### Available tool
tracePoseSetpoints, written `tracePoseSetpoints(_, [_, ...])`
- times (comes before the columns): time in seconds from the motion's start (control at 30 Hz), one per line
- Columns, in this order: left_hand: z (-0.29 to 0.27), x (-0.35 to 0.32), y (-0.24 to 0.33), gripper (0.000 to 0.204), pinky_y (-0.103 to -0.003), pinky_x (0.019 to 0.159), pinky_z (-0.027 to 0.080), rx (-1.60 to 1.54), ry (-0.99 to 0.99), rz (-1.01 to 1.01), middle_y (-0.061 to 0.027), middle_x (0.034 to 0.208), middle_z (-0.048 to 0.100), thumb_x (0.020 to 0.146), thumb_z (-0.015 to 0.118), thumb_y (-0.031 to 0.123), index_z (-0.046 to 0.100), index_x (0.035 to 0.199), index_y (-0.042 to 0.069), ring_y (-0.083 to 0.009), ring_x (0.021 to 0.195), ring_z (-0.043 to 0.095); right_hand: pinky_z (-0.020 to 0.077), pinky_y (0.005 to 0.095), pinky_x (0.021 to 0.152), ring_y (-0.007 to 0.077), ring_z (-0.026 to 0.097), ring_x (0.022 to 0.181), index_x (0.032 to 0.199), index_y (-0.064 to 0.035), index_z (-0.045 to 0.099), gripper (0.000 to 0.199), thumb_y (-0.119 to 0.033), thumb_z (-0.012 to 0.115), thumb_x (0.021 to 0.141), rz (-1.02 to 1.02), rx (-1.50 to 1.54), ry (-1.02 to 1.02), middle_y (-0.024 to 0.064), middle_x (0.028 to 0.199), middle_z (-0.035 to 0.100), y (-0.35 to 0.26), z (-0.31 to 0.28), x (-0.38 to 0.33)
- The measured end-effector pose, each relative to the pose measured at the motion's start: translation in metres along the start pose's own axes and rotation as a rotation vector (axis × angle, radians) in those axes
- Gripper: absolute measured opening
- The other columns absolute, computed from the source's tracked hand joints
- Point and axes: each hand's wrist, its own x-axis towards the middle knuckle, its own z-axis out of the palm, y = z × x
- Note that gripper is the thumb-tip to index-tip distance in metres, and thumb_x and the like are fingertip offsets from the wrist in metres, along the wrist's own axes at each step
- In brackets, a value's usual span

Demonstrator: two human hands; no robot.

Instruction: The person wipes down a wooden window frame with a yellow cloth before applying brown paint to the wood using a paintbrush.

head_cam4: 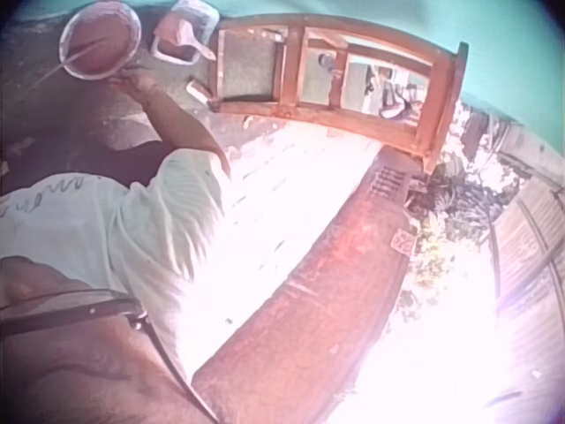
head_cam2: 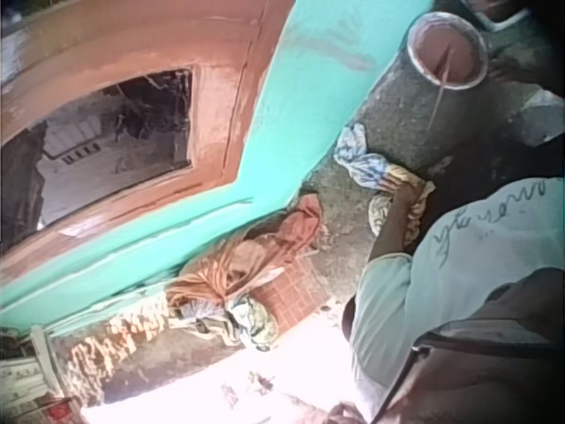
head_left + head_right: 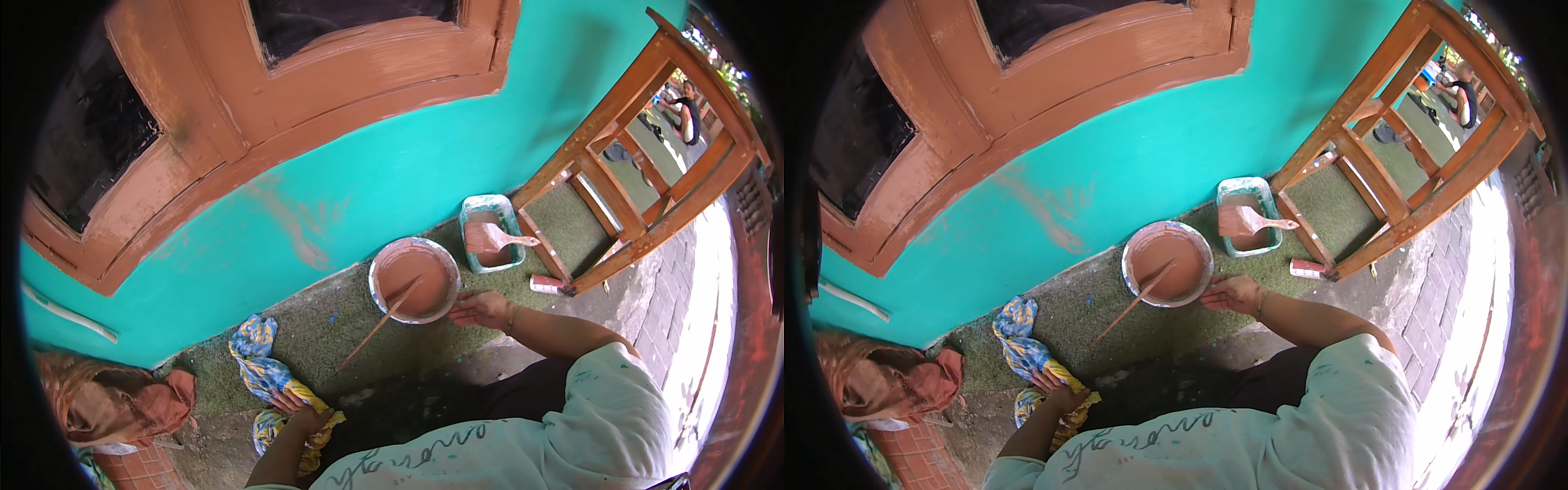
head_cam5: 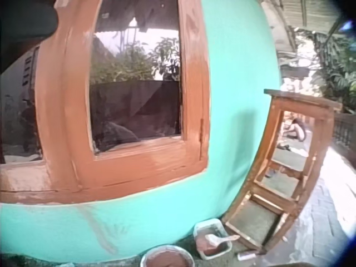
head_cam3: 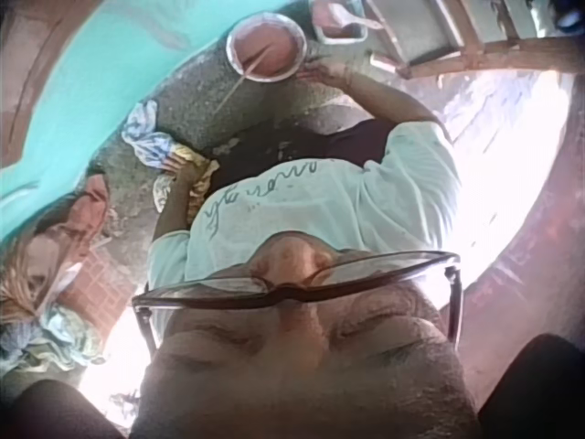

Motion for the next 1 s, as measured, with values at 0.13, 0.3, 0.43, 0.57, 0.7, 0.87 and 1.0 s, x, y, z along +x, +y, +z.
tracePoseSetpoints(0.13, [-0.007,-0.004,0.008,0.135,-0.071,0.111,-0.01,-0.024,0.003,0.049,-0.053,0.135,-0.038,0.082,0.056,0.078,-0.008,0.145,-0.023,-0.0667,0.128,-0.037,0.0524,0.0506,0.1,0.0338,0.064,0.113,0.129,0.0024,0.049,0.032,-0.005,0.055,0.098,-0.031,-0.001,-0.064,0.0201,0.121,0.063,0.008,-0.014,0.014])
tracePoseSetpoints(0.3, [0.012,0.024,-0.01,0.139,-0.071,0.111,-0.01,0.055,-0.011,0.01,-0.051,0.137,-0.039,0.08,0.057,0.079,-0.014,0.144,-0.022,-0.066,0.128,-0.038,0.0531,0.0502,0.099,0.0332,0.066,0.109,0.13,0.0033,0.049,0.032,-0.008,0.054,0.1,-0.034,0.008,-0.074,0.0205,0.119,0.064,0.007,-0.016,0.022])
tracePoseSetpoints(0.43, [0.06,0.068,-0.05,0.139,-0.069,0.112,-0.01,0.026,-0.001,0.097,-0.0497,0.138,-0.038,0.079,0.059,0.079,-0.015,0.143,-0.02,-0.0654,0.13,-0.037,0.054,0.0502,0.098,0.0336,0.067,0.107,0.129,0.004,0.049,0.031,-0.008,0.053,0.101,-0.034,-0.007,-0.061,0.0211,0.117,0.064,0.008,-0.015,0.023])
tracePoseSetpoints(0.57, [0.064,0.074,-0.061,0.121,-0.068,0.111,-0.014,0.124,0.062,0.16,-0.0556,0.139,-0.025,0.085,0.05,0.078,0.016,0.137,-0.026,-0.0679,0.13,-0.032,0.0551,0.0502,0.096,0.0344,0.067,0.106,0.129,0.0047,0.049,0.031,-0.009,0.052,0.101,-0.036,-0.087,-0.015,0.0211,0.114,0.065,0.005,-0.014,0.01])
tracePoseSetpoints(0.7, [0.052,0.065,-0.052,0.116,-0.066,0.111,-0.016,0.205,0.074,0.185,-0.0597,0.14,-0.012,0.089,0.043,0.077,0.034,0.134,-0.029,-0.0696,0.132,-0.028,0.0561,0.0488,0.095,0.0345,0.068,0.105,0.129,0.0049,0.05,0.031,-0.011,0.05,0.102,-0.017,-0.138,-0.005,0.0216,0.113,0.066,0.007,-0.033,0.0])
tracePoseSetpoints(0.87, [0.025,0.051,-0.033,0.116,-0.065,0.113,-0.01,-0.009,-0.238,0.181,-0.0577,0.142,-0.008,0.088,0.046,0.077,0.031,0.136,-0.028,-0.0667,0.135,-0.022,0.0565,0.0477,0.094,0.0337,0.069,0.105,0.127,0.0041,0.053,0.029,-0.012,0.05,0.102,0.012,-0.164,-0.061,0.022,0.117,0.067,0.01,-0.056,-0.023])
tracePoseSetpoints(1.0, [0.041,0.055,-0.038,0.121,-0.062,0.117,-0.001,0.098,-0.129,0.108,-0.0569,0.145,-0.001,0.085,0.054,0.076,0.024,0.139,-0.027,-0.0636,0.142,-0.01,0.0573,0.0483,0.092,0.0323,0.069,0.101,0.124,0.0011,0.055,0.026,-0.011,0.053,0.101,0.101,-0.145,-0.024,0.019,0.111,0.068,0.012,-0.071,-0.039])
